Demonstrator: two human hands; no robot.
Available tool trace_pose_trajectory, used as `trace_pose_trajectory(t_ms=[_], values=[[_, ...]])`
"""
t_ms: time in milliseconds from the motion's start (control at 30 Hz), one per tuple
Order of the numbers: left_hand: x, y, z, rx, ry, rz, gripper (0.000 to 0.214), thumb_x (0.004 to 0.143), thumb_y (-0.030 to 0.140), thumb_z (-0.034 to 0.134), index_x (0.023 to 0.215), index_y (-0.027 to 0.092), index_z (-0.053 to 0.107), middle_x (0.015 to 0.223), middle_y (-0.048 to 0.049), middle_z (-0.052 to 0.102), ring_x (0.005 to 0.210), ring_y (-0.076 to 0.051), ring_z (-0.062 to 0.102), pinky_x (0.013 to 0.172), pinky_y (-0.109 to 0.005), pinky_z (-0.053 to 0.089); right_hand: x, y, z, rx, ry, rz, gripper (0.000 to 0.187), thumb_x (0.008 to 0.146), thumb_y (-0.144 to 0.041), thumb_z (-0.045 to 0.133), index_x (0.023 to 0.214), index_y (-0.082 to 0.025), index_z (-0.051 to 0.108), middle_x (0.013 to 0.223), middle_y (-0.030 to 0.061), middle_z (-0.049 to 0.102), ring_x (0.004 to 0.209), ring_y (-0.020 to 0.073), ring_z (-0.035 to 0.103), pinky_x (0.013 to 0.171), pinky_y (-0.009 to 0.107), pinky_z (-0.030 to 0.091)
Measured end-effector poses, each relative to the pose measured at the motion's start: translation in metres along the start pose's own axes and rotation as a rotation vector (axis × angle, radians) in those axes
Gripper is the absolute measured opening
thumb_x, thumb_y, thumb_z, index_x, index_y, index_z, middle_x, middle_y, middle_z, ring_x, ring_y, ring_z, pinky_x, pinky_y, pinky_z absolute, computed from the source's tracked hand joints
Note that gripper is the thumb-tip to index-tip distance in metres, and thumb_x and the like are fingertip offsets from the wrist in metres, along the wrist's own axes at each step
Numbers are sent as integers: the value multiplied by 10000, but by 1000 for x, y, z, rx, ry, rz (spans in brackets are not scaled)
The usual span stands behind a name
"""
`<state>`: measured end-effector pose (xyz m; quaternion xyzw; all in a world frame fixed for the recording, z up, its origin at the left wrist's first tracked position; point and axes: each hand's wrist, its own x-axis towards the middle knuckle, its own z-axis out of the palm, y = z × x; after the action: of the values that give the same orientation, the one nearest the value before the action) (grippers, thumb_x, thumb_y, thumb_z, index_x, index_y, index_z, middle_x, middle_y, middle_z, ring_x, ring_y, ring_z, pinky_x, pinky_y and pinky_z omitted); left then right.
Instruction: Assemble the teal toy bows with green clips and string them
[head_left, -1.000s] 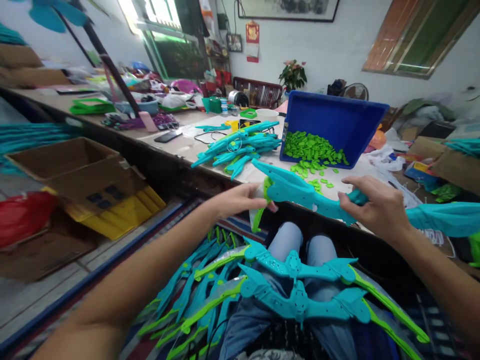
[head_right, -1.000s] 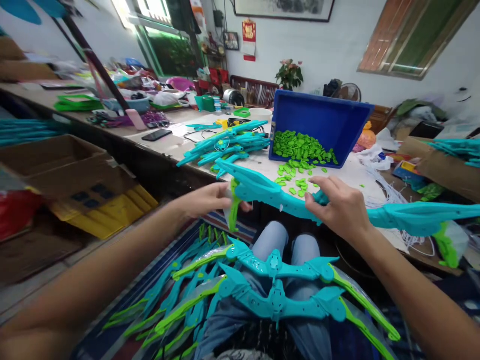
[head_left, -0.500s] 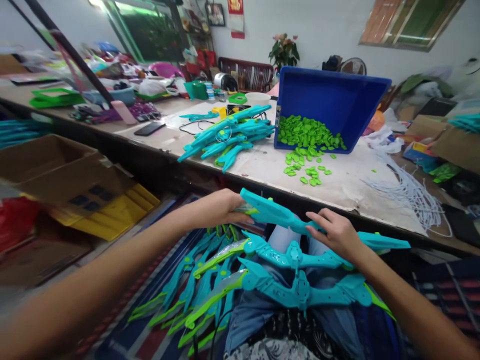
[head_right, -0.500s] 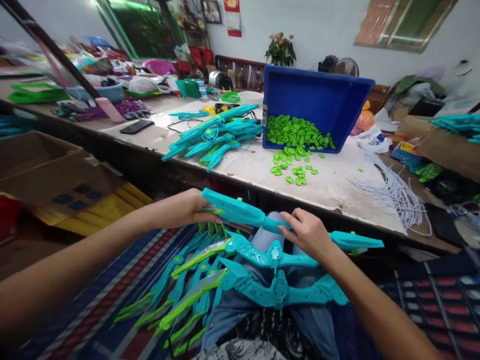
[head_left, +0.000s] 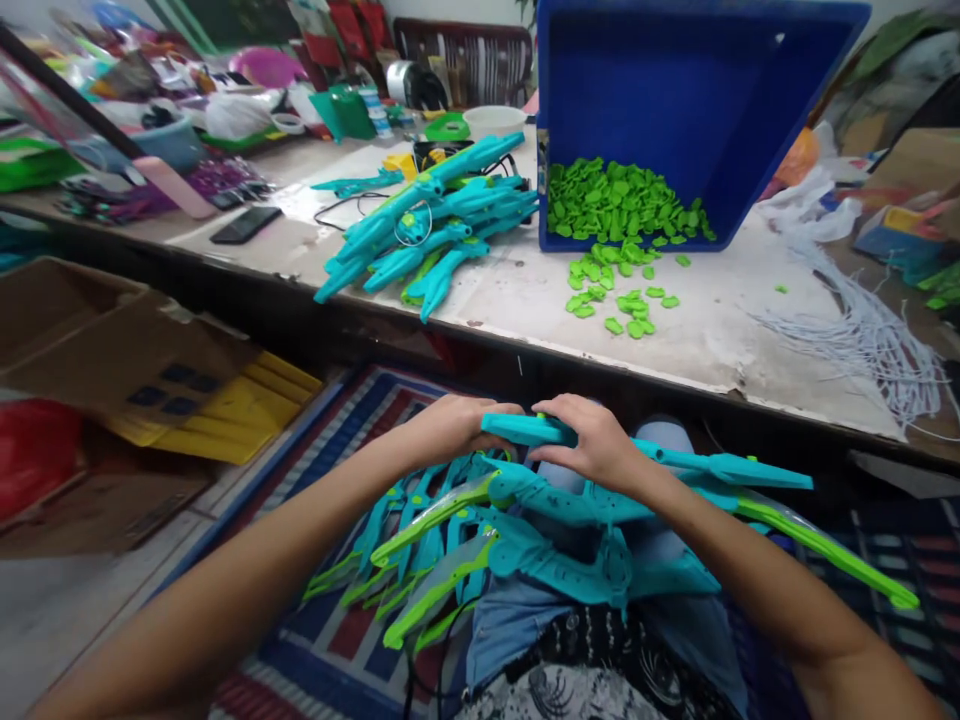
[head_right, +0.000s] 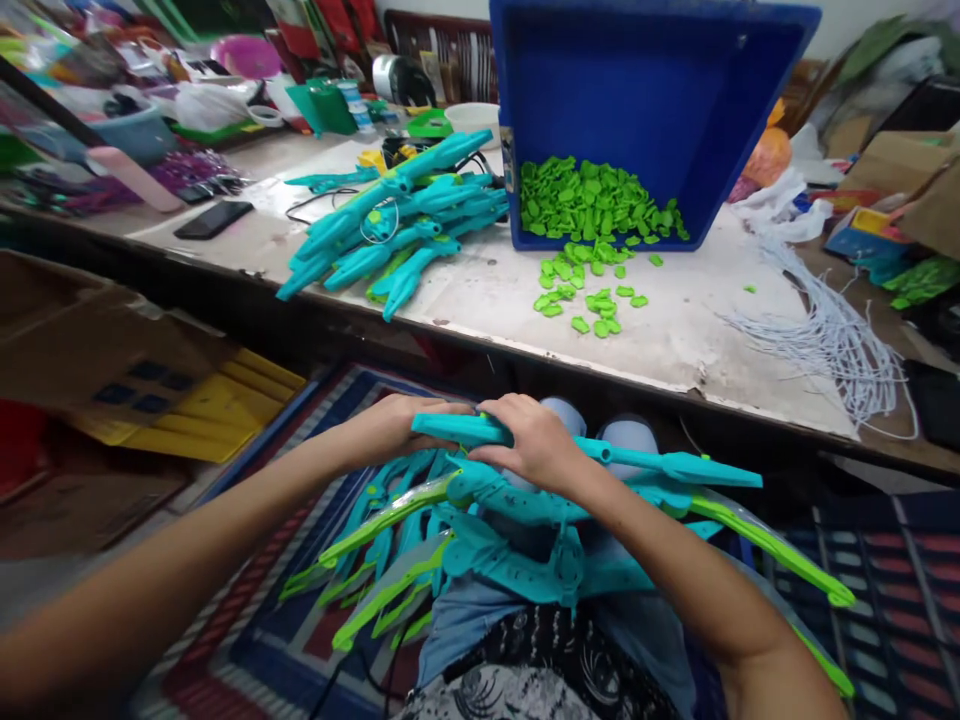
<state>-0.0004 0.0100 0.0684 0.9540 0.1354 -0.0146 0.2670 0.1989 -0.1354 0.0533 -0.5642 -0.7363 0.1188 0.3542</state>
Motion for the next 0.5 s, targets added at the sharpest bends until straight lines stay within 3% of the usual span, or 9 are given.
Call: trace_pose_trajectory(t_ms=[100, 333, 433, 500], values=[[2, 1, -2, 48, -4, 30, 339, 897, 385, 528, 1193, 236, 602, 1085, -43, 708, 968, -211, 673, 783, -256, 501, 8, 2, 11, 65, 54, 38, 474, 762, -480, 721, 1110, -186, 590, 1010, 83, 659, 932, 220, 621, 823, 350, 509], [5, 8, -1, 189, -117, -84, 252, 864, 350, 561, 1073, 234, 641, 918, -17, 731, 821, -194, 689, 645, -218, 469, 3, 12, 21, 141, 103, -99, 318, 828, -432, 665, 1000, -173, 601, 909, 77, 653, 842, 197, 615, 752, 327, 502], [10, 7, -4, 131, -138, -109, 255, 832, 382, 587, 1002, 204, 656, 859, -34, 724, 782, -209, 678, 646, -239, 469, 5, 17, 28, 153, 104, -80, 358, 852, -451, 630, 1063, -164, 596, 961, 86, 658, 895, 197, 622, 795, 322, 509], [15, -1, -6, 18, -133, -98, 294, 807, 440, 596, 940, 188, 668, 851, -41, 718, 783, -213, 664, 691, -261, 483, 3, 19, 33, 24, 95, -42, 467, 875, -470, 586, 1200, -136, 550, 1070, 128, 649, 980, 229, 613, 843, 355, 508]])
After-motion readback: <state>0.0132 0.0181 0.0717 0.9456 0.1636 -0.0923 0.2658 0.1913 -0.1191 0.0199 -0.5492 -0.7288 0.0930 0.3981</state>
